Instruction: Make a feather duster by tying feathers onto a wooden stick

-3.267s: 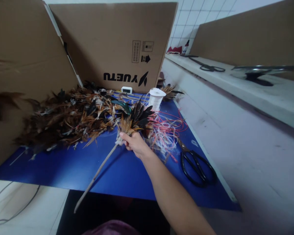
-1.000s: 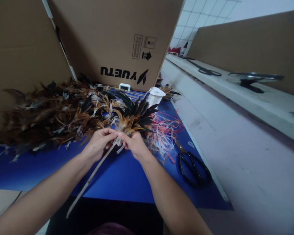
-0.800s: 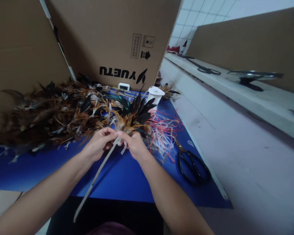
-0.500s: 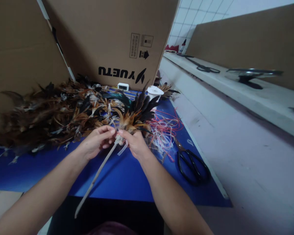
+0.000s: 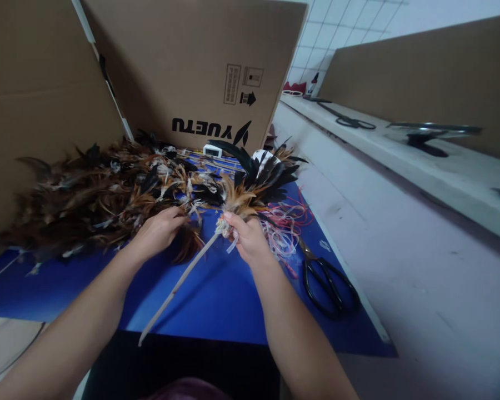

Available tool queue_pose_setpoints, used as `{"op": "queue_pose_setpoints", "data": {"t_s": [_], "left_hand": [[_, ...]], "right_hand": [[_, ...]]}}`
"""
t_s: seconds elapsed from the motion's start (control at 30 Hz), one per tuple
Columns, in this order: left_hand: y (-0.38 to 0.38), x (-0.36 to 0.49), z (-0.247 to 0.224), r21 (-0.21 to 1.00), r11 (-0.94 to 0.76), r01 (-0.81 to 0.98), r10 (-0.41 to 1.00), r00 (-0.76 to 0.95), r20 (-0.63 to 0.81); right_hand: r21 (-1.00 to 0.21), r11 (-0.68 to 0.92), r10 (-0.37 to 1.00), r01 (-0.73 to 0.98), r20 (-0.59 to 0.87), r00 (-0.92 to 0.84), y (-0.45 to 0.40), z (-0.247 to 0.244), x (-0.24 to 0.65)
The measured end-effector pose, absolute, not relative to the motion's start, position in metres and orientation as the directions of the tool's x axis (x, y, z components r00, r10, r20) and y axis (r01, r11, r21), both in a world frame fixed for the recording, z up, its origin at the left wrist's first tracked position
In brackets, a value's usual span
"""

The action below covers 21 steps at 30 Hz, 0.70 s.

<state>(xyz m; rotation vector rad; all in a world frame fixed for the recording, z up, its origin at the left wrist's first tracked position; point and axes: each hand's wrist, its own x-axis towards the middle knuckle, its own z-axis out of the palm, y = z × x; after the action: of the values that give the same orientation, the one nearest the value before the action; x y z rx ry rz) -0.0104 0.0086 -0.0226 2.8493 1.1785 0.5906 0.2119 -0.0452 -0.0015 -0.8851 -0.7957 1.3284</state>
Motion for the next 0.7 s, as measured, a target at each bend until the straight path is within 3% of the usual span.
{"op": "queue_pose_setpoints", "data": {"t_s": [0.1,0.33,0.4,0.47,0.57,0.63,0.7], "left_hand": [[0.009,-0.008,-0.027,0.127,-0.691,0.712,0.709,0.634,0.309],[0.018,-0.005,-0.026,0.262,-0.688,0.676,0.722,0.605,0.334],[0.017,-0.006,-0.020,0.362,-0.640,0.678,0.761,0.496,0.418],[0.014,-0.007,-0.013,0.550,-0.543,0.634,0.827,0.289,0.482],[0.005,-0.005,-0.004,0.892,-0.346,0.292,0.937,0.055,0.345],[-0.002,0.002,0.002,0.984,-0.179,0.019,0.981,0.075,0.177],[-0.010,0.012,0.007,0.992,-0.052,-0.112,0.986,0.150,0.069]], "right_hand": [[-0.888,0.025,0.996,-0.459,-0.017,0.086,-0.046,-0.002,0.211],[-0.894,0.007,0.998,-0.448,-0.024,0.063,-0.047,-0.001,0.211],[-0.893,-0.003,0.996,-0.449,-0.043,0.079,-0.046,-0.001,0.211],[-0.896,-0.003,0.995,-0.445,-0.046,0.086,-0.046,-0.001,0.212],[-0.901,0.001,0.997,-0.433,-0.030,0.066,-0.046,-0.003,0.211],[-0.905,0.003,0.999,-0.424,-0.017,0.044,-0.046,-0.004,0.211],[-0.910,0.014,1.000,-0.414,0.007,0.020,-0.046,-0.005,0.210]]}}
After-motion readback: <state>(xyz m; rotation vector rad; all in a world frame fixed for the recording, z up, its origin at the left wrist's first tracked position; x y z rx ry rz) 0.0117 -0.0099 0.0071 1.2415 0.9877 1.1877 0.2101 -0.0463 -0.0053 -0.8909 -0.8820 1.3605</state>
